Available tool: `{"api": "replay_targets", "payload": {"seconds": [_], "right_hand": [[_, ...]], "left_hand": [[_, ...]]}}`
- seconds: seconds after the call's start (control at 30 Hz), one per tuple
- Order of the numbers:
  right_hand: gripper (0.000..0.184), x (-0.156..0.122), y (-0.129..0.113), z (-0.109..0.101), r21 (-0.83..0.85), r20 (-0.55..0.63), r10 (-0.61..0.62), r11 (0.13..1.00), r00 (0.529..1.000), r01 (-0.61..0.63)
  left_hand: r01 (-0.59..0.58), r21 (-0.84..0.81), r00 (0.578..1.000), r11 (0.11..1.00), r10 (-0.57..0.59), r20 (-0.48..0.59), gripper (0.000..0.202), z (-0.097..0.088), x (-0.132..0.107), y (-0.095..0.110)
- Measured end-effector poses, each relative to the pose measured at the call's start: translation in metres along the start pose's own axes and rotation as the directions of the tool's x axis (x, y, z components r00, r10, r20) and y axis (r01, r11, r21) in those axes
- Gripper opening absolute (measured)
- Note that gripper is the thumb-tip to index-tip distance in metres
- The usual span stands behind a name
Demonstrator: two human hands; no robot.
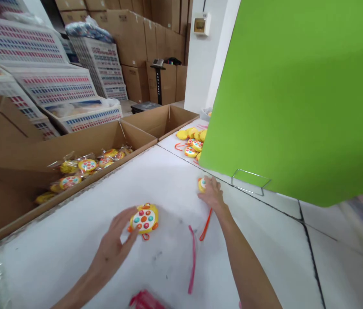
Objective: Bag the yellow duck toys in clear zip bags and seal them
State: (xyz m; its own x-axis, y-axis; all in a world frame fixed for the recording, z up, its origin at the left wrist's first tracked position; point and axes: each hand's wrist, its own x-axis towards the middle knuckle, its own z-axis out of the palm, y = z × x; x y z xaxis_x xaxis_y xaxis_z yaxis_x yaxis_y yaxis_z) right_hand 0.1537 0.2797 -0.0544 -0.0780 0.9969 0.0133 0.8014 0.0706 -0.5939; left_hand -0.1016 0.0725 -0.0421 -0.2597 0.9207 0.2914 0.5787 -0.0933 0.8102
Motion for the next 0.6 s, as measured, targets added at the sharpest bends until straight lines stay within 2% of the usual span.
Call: {"api": "replay_targets", "payload": {"seconds": [0.03, 0.1, 0.2, 0.27, 0.33, 0.4, 0.47, 0.5, 0.53, 0.6], "right_hand": [[0.048, 0.005, -0.001, 0.0, 0.031, 0.006, 0.003, 1.0, 1.0, -0.004], [0.045, 0.008, -0.004, -0.002, 0.118, 0.016, 0.006, 0.993, 1.0, -0.008], [0.046, -0.014, -0.014, -0.013, 0.329, 0.062, -0.037, 0.944, 0.997, 0.015], [0.052, -0.048, -0.025, -0.019, 0.489, 0.099, -0.105, 0.871, 0.99, 0.043], [0.057, -0.095, -0.037, -0.022, 0.618, 0.124, -0.171, 0.784, 0.977, 0.059], [0.059, -0.142, -0.049, -0.022, 0.757, 0.169, -0.23, 0.653, 0.958, 0.023], [0.061, -0.182, -0.057, -0.022, 0.87, 0.224, -0.267, 0.488, 0.937, -0.068], [0.061, -0.198, -0.059, -0.023, 0.896, 0.24, -0.266, 0.431, 0.934, -0.108], [0.059, -0.211, -0.061, -0.024, 0.9, 0.248, -0.243, 0.416, 0.938, -0.131], [0.048, -0.228, -0.061, -0.029, 0.856, 0.243, -0.178, 0.501, 0.954, -0.124]], "left_hand": [[0.004, -0.037, 0.996, 0.999, 0.0, 0.086, 0.037, 0.004, -0.012, 0.006], [0.089, -0.112, 0.964, 0.99, -0.057, 0.261, 0.032, 0.015, -0.034, 0.016], [0.346, -0.201, 0.876, 0.916, -0.239, 0.419, 0.032, 0.028, -0.051, 0.03], [0.524, -0.336, 0.81, 0.782, -0.335, 0.482, 0.04, 0.034, -0.046, 0.041], [0.655, -0.506, 0.743, 0.561, -0.358, 0.565, 0.049, 0.038, -0.035, 0.053], [0.724, -0.599, 0.687, 0.341, -0.288, 0.667, 0.054, 0.041, -0.026, 0.065], [0.755, -0.613, 0.653, 0.234, -0.185, 0.734, 0.053, 0.043, -0.024, 0.074], [0.753, -0.615, 0.653, 0.234, -0.153, 0.742, 0.051, 0.042, -0.026, 0.076], [0.736, -0.621, 0.669, 0.269, -0.148, 0.728, 0.048, 0.041, -0.03, 0.077], [0.661, -0.634, 0.734, 0.401, -0.168, 0.659, 0.042, 0.035, -0.038, 0.076]]}}
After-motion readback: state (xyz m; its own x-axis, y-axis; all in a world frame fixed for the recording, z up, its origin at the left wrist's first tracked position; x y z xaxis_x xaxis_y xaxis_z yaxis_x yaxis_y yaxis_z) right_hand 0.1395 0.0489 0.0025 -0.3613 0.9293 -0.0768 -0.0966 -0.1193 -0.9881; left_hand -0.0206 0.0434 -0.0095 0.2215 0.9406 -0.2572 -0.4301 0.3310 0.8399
